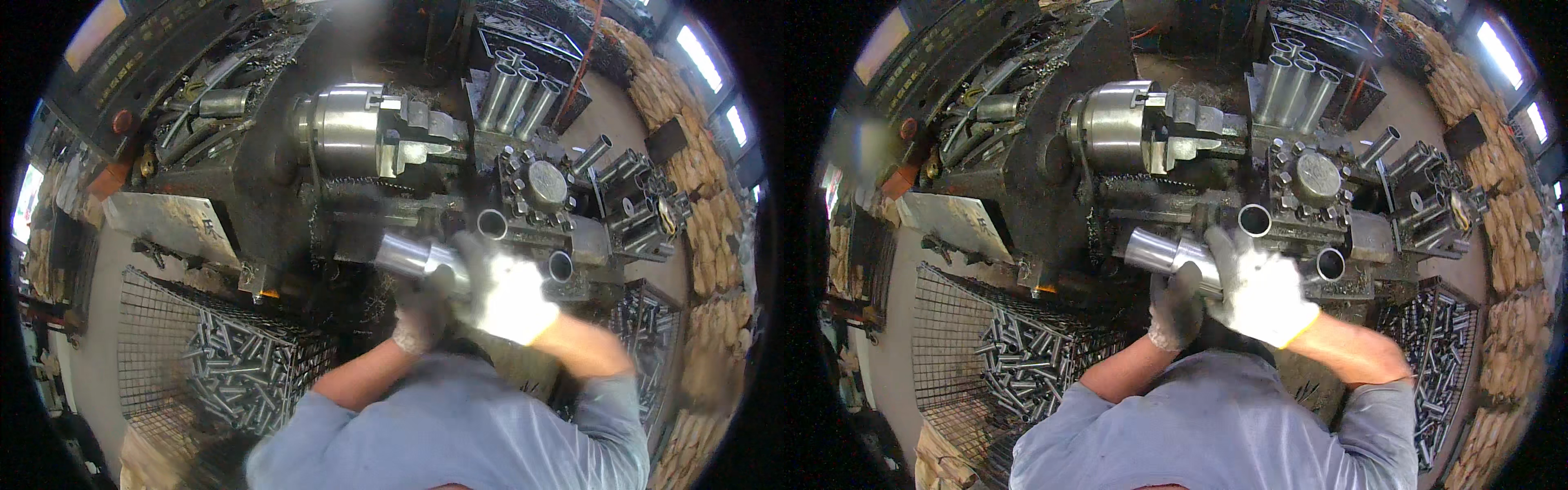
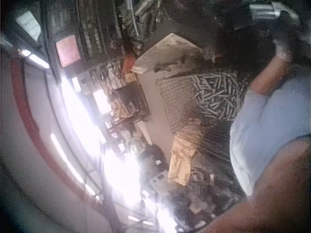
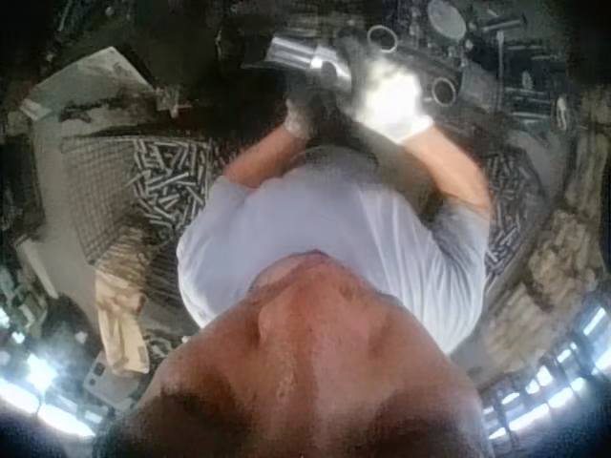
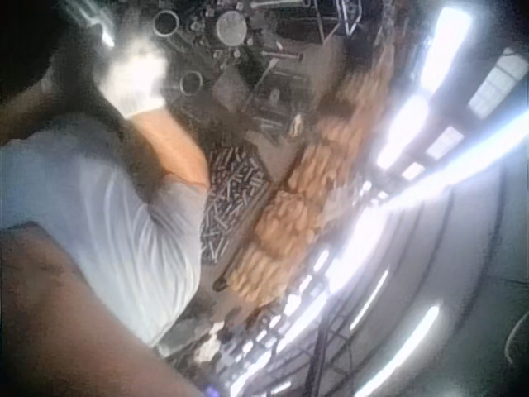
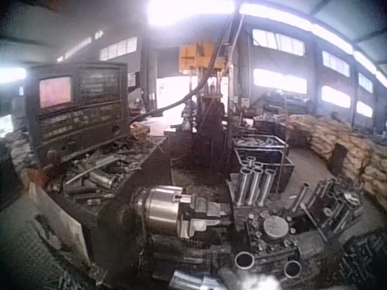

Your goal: The person repeatedly picks up cylindrical metal parts from a wire basket, inserts them into a lathe chuck, and removes them after a brief machine cycle. The person then places the processed parts into a second wire basket. This cycle is repeated continuously.

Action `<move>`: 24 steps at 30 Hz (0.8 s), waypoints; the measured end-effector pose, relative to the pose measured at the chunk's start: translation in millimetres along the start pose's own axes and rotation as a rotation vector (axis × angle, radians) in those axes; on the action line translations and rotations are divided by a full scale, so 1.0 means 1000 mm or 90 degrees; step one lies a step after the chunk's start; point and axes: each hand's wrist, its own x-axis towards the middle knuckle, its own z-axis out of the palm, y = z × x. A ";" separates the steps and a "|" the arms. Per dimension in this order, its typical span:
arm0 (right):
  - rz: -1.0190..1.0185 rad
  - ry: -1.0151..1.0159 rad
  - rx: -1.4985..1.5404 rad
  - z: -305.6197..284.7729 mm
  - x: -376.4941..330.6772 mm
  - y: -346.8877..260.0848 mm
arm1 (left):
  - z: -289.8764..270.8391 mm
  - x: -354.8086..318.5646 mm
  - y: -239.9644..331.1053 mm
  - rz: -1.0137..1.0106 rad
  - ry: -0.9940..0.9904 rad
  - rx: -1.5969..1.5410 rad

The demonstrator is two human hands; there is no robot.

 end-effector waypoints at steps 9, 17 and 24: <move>0.245 -0.303 0.688 0.186 -0.054 0.090 | -0.083 0.008 -0.068 -0.379 0.078 -0.175; -0.022 -0.271 0.379 0.103 -0.093 0.103 | -0.100 -0.006 -0.052 -0.364 0.029 -0.162; 0.293 0.062 0.735 0.024 -0.144 0.162 | 0.018 -0.008 -0.075 0.212 -0.194 0.709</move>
